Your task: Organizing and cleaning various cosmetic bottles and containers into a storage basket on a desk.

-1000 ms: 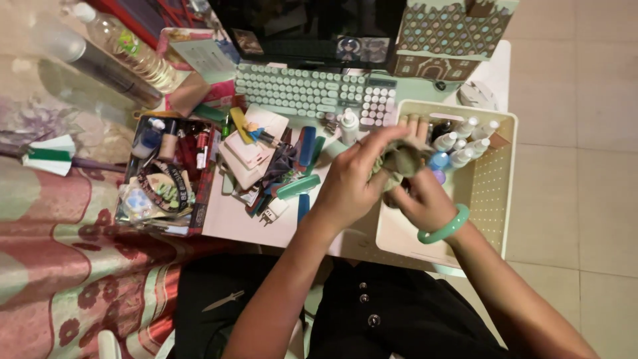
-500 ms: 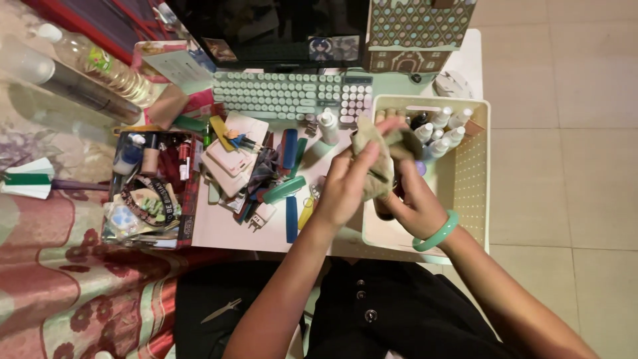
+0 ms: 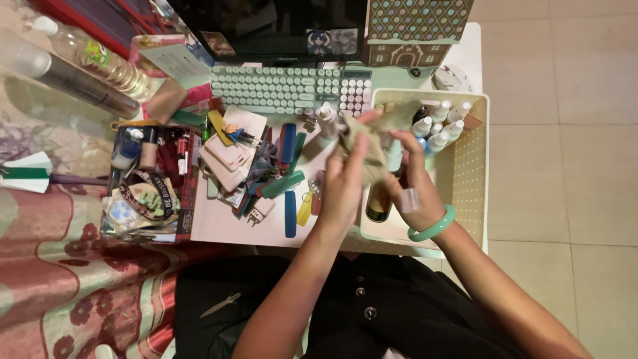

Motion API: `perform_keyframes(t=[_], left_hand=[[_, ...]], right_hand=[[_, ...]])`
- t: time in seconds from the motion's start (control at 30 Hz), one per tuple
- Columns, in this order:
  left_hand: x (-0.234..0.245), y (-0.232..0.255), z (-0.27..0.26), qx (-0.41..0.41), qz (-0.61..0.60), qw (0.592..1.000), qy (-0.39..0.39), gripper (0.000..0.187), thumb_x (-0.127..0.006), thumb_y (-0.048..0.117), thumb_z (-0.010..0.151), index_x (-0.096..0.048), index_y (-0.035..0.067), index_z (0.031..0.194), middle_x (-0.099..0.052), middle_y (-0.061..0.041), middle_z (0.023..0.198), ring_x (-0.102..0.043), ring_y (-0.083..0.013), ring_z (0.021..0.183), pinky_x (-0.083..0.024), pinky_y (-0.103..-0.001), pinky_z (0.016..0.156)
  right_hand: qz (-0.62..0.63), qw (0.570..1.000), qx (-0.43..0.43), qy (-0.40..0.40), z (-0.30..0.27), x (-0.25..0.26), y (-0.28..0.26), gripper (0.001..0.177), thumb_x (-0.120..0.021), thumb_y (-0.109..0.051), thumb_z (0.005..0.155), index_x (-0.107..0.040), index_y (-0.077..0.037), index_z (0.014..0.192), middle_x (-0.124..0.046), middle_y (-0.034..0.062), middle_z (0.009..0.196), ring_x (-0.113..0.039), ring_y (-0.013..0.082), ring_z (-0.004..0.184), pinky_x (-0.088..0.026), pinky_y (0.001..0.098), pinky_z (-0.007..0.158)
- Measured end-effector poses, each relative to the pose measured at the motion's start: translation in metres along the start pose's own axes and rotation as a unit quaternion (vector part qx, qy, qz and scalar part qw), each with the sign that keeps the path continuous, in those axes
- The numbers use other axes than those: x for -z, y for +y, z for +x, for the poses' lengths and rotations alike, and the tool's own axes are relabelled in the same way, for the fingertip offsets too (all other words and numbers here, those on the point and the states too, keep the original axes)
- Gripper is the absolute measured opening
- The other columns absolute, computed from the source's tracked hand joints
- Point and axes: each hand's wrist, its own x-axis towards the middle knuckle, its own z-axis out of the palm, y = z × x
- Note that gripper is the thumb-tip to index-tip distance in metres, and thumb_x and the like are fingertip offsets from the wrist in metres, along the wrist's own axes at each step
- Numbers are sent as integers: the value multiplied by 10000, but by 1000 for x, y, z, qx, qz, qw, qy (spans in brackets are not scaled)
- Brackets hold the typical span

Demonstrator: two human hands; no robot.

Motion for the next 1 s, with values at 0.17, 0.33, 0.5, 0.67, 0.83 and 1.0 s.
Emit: perform_keyframes(t=[0.17,0.33,0.5,0.67,0.83,1.0], left_hand=[[20,-45,-9,-82,116,983,114,411,-497,134,1076,-514,-14,1460,-637,-163,1352,-628,-259,1217,-517,-386,1042],[0,-22,-36,-159,345,923,53,430,-586,112,978,-586,62,1405,-673,-148,1231,-669,-293,1131,-543,-404,975],[-10,-16,-30,-142,455,879,8,338,-790,358,886,-699,78,1053,-710,-123,976,-699,-325,898,-545,-424,803],[-16,-5,-36,-100,478,872,-19,307,-793,353,877,-700,80,980,-710,-116,950,-701,-329,877,-544,-443,778],[-25,4,-50,-105,474,874,-24,251,-770,305,895,-695,95,1009,-728,-100,998,-712,-318,919,-554,-435,794],[7,0,-37,-108,301,939,130,302,-755,215,935,-684,68,1188,-744,-91,1048,-729,-197,934,-582,-338,836]], right_hand=[[-3,989,-93,115,16,-4,24,643,-554,-134,1032,-206,-172,1572,-586,110,1098,-609,181,918,-538,311,809],[-131,981,28,141,23,-5,38,670,-594,-46,1036,-238,-155,1593,-513,109,1112,-513,184,923,-487,311,811],[-233,965,-38,114,20,-3,46,639,-610,-50,1014,-320,-152,1574,-558,129,1043,-553,215,862,-498,349,769],[-304,946,46,100,17,4,59,663,-650,-26,981,-348,-116,1565,-587,225,1233,-612,328,1075,-513,400,908],[-313,943,78,83,20,7,63,689,-649,-15,940,-371,-111,1563,-579,272,1343,-613,390,1188,-506,413,982],[-291,954,-73,7,26,-11,-23,724,-655,-66,995,-332,-142,1639,-605,292,1217,-624,398,1022,-518,426,886]])
